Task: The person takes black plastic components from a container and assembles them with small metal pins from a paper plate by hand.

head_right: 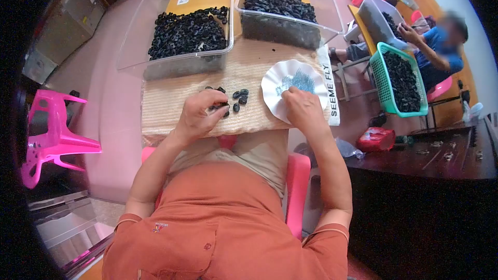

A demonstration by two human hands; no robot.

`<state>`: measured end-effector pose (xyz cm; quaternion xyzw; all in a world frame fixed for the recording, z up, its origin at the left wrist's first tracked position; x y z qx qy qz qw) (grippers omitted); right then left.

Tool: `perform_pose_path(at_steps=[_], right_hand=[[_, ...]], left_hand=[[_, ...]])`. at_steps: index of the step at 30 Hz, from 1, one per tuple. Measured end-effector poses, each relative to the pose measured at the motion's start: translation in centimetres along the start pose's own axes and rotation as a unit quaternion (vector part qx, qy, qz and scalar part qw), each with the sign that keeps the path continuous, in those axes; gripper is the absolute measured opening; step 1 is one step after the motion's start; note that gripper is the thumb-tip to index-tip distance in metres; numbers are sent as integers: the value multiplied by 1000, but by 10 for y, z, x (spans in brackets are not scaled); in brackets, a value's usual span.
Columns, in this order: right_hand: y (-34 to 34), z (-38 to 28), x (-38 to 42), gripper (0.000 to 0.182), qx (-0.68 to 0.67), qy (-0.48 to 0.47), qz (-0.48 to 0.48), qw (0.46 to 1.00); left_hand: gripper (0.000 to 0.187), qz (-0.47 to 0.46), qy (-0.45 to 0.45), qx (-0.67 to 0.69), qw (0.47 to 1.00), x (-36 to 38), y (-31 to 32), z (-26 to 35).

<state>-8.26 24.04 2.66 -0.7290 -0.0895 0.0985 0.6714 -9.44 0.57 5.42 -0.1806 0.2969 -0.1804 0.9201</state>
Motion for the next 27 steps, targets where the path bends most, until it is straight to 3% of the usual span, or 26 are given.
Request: perform_pose_path(at_steps=[19,27], right_hand=[[5,-14,-21,16,29,-30,-82,996],[-6,-11,-21,12,-78,14,-17,997]], left_hand=[[19,32,-18,67,997,24,-1,-9],[17,16,-61,106,992,29,1,-17]])
Point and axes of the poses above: each hand's wrist, its own x-axis away from the middle knuckle, its own y-axis out of the palm, z = x × y, the point moved 10 cm from there along -x, towards the middle knuckle, and after that the axes turned 1 degree about -y, right-handed, at the moved point
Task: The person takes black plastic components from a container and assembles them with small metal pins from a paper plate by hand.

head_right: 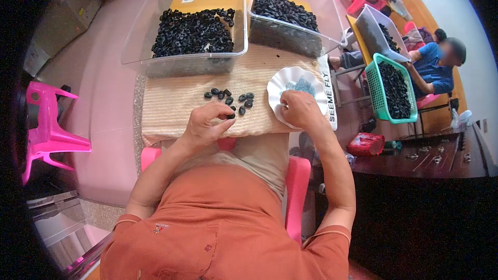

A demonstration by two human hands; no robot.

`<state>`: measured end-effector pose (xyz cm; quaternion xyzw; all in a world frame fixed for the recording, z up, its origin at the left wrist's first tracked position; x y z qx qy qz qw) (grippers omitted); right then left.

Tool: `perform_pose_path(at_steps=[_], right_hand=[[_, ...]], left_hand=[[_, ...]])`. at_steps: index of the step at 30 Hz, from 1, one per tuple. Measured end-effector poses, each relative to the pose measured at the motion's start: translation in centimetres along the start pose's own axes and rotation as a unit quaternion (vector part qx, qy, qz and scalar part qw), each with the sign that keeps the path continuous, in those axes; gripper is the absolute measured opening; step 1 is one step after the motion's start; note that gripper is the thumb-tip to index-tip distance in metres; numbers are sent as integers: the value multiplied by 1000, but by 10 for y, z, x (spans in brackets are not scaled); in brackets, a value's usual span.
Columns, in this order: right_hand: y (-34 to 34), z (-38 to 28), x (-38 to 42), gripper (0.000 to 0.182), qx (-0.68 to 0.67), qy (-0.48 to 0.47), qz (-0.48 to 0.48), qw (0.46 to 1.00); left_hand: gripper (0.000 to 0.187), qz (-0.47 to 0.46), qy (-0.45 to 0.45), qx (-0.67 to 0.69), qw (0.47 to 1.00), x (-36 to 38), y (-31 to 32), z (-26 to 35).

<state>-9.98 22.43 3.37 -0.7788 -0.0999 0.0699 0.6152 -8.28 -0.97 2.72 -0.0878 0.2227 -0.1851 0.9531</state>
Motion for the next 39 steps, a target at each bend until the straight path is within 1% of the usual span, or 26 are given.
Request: perform_pose_path(at_steps=[4,7,9,13,15,16,18,21,24,28,30,31,33,34,39], right_hand=[[-17,1,8,16,-49,-14,96,994],[-25,1,15,17,-89,-28,135,986],[-29,-1,19,16,-129,-14,153,980],[-30,-7,31,13,-196,-5,192,962],[-18,-9,35,14,-264,32,176,948],[-11,-10,37,15,-297,51,169,939],[1,-23,38,14,-374,36,154,914],[16,-50,37,11,-487,37,123,864],[26,-69,35,11,-523,16,95,847],[22,-87,32,10,-469,-36,88,878],[29,-85,32,10,-481,-28,76,873],[32,-84,32,10,-487,-24,70,870],[31,-84,32,13,-474,-25,74,877],[30,-84,33,14,-467,-25,76,880],[23,-90,34,15,-446,-65,92,888]], left_hand=[[16,4,-7,17,1000,3,1,-3],[15,7,4,25,1000,4,1,-2],[15,10,11,26,1000,4,2,-2],[14,-2,-38,67,997,4,5,-6],[14,-19,-73,81,994,6,8,-9],[14,-22,-77,84,993,6,9,-10],[15,-29,-84,89,992,8,11,-13],[15,-25,-65,83,994,8,13,-11],[20,-15,-134,138,981,14,19,-20],[25,-14,-99,113,989,13,17,-12],[27,-11,-85,104,991,12,16,-7],[26,-23,-92,104,990,13,18,-9],[26,-50,-107,104,988,16,22,-12],[26,-48,-101,92,989,15,21,-10],[24,-43,-81,54,994,13,18,-2]])
Point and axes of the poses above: each hand's wrist, its own x-axis away from the middle knuckle, its own y-axis out of the palm, z = x × y, the point moved 10 cm from there along -x, towards the middle knuckle, and after that the axes turned 1 degree about -y, right-handed, at the moved point
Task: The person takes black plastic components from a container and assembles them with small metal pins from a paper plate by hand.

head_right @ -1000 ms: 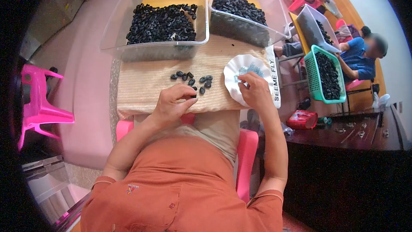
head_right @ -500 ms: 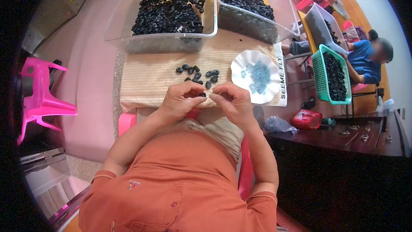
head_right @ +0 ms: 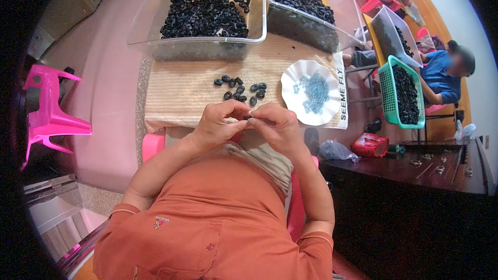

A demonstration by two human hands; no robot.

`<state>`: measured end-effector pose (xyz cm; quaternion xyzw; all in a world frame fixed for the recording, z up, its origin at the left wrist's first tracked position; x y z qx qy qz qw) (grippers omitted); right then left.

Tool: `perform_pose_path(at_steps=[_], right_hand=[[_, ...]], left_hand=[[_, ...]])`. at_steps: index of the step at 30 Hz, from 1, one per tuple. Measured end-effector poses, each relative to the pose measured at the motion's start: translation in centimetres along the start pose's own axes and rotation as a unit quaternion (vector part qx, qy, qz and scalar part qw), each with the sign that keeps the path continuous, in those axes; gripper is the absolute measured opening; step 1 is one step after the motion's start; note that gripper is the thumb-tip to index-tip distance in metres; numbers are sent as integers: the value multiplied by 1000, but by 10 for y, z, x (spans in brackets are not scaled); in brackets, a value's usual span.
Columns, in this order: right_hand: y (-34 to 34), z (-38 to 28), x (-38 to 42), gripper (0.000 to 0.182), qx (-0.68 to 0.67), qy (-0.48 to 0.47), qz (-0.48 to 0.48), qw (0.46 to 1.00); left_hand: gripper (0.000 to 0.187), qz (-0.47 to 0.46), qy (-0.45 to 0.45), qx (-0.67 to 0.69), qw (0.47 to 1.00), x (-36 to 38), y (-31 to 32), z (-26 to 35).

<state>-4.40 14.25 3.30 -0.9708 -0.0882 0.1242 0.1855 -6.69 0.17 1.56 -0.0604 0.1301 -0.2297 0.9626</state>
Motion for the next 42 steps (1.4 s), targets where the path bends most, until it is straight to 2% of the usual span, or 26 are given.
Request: perform_pose_path(at_steps=[4,10,13,16,20,23,27,30,33,36,39,42], right_hand=[[4,-9,1,14,19,-29,-19,999],[16,-47,4,17,198,-120,-18,973],[16,-48,0,21,228,-123,-26,966],[3,-35,-16,18,187,-83,6,979],[2,-31,-47,14,238,-98,18,966],[11,-17,-71,13,296,-58,1,954],[29,2,-97,18,345,-30,-44,937],[43,23,-109,20,401,57,-124,906],[41,26,-113,21,407,104,-123,899],[40,31,-112,23,359,36,-112,926],[29,16,-103,25,332,-15,-54,942],[19,-1,-92,26,244,-14,-22,970]], left_hand=[[24,-1,-6,5,1000,1,0,-2],[21,16,-43,44,998,2,-4,-12],[21,38,-68,53,996,1,-9,-19],[19,64,-61,53,995,-1,-19,-25],[16,108,-68,96,987,-6,-38,-28],[14,137,-63,110,982,-8,-49,-31],[14,148,-53,92,983,-9,-55,-37],[15,147,-55,76,985,-10,-56,-36],[17,148,-61,73,984,-9,-57,-35],[17,151,-57,76,984,-9,-59,-34],[16,155,-56,69,984,-9,-60,-32],[16,153,-55,62,985,-9,-59,-32]])
Point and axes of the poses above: each hand's wrist, its own x-axis away from the middle knuckle, its own y-axis out of the palm, z = x × y, the point moved 10 cm from there along -x, towards the middle knuckle, and after that the axes turned 1 degree about -y, right-handed, at the moved point
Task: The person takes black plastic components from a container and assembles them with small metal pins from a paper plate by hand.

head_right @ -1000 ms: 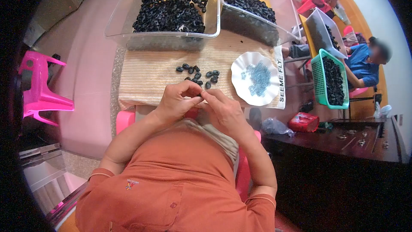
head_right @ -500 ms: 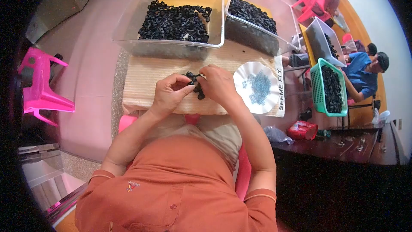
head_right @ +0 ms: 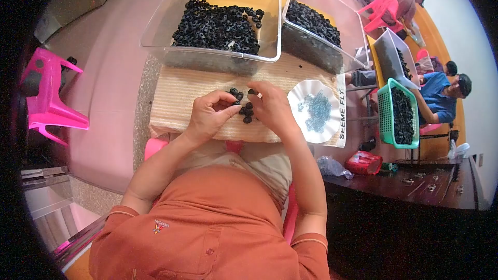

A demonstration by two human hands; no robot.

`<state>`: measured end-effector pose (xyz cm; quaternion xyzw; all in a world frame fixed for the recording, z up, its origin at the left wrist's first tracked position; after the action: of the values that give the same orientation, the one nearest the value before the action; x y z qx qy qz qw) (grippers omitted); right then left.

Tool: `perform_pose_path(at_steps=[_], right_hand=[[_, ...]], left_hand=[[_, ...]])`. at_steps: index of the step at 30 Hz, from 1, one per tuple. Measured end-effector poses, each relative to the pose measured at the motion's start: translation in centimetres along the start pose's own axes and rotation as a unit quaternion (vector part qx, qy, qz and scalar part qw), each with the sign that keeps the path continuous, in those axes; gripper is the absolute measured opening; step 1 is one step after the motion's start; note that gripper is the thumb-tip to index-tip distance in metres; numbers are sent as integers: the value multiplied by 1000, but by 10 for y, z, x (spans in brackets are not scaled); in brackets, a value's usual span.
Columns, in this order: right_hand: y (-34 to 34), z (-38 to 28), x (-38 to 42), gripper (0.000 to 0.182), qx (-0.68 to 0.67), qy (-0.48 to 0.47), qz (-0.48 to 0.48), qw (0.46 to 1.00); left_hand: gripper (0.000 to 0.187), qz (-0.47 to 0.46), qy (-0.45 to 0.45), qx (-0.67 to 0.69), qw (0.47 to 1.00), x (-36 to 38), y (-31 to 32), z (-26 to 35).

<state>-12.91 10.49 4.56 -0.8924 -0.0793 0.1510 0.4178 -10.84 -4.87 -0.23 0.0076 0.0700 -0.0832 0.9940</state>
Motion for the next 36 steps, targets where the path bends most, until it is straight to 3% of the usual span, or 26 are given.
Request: perform_pose_path(at_steps=[6,18,24,30,36], right_hand=[[3,24,28,21,-141,70,19,987],[21,44,56,23,-367,102,59,923],[19,37,60,23,-414,106,67,902],[17,35,59,20,-414,50,87,905],[20,31,60,13,-436,81,88,892]], left_hand=[[17,-18,1,5,1000,2,5,4],[14,-47,48,-30,997,6,15,9],[14,-60,69,-55,994,7,18,11],[17,-37,48,-7,998,8,19,3],[18,-38,46,-19,998,8,19,5]])
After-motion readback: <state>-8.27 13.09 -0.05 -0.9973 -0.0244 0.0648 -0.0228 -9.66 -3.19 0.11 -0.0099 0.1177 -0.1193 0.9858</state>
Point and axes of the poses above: each hand's wrist, its own x-axis away from the middle knuckle, its own y-axis out of the palm, z = x × y, the point moved 10 cm from there along -x, towards the middle knuckle, and after that the axes turned 1 degree about -y, right-handed, at the moved point
